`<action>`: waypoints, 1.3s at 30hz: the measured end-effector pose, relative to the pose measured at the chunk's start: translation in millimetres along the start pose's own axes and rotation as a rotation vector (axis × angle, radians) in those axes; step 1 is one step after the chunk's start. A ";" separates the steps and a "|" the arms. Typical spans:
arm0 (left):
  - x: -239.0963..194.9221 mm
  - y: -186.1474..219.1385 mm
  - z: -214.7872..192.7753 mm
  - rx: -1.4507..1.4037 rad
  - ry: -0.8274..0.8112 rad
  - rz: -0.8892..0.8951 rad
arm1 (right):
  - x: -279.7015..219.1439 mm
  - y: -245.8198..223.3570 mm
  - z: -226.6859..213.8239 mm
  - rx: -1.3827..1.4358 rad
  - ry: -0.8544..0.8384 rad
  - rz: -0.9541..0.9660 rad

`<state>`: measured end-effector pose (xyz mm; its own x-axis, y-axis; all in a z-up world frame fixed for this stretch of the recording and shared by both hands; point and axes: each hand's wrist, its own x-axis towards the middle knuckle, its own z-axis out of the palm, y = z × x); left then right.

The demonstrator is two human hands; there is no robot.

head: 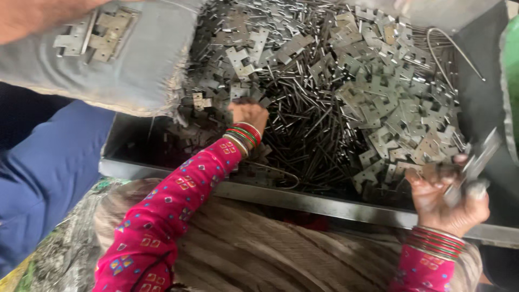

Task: The person sorts metal hinge components and pins from a large metal tray by hand. Several individuals collaborate, picking through the bin and separating the metal plates from the thin metal pins.

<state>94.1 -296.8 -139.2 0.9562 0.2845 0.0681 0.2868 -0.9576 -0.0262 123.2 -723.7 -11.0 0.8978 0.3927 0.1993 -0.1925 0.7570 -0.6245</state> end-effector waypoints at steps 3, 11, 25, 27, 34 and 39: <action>11.2 5.6 1.2 0.086 -0.172 -0.122 | 6.3 7.1 19.2 -0.210 0.082 0.029; 11.4 -19.7 -10.8 0.038 -0.258 -0.203 | 50.5 108.9 28.8 -1.992 -0.209 -0.015; 20.5 -35.4 -109.1 -1.365 0.012 0.236 | 42.0 92.0 -9.6 -0.970 0.070 0.043; 19.3 -40.4 -117.6 -1.573 -0.123 -0.054 | 36.0 75.6 -5.9 -0.425 0.346 0.238; -3.3 1.7 -106.7 -1.855 -0.581 -0.103 | 37.2 99.7 33.6 -0.332 0.350 0.475; -69.2 83.0 -81.7 -1.259 -0.088 0.478 | 14.7 148.5 55.3 -0.424 0.267 0.544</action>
<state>47.1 -399.6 -64.6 0.9610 -0.1295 0.2444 -0.2746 -0.3396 0.8996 86.0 -576.6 -59.0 0.7956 0.4732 -0.3783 -0.5166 0.2037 -0.8316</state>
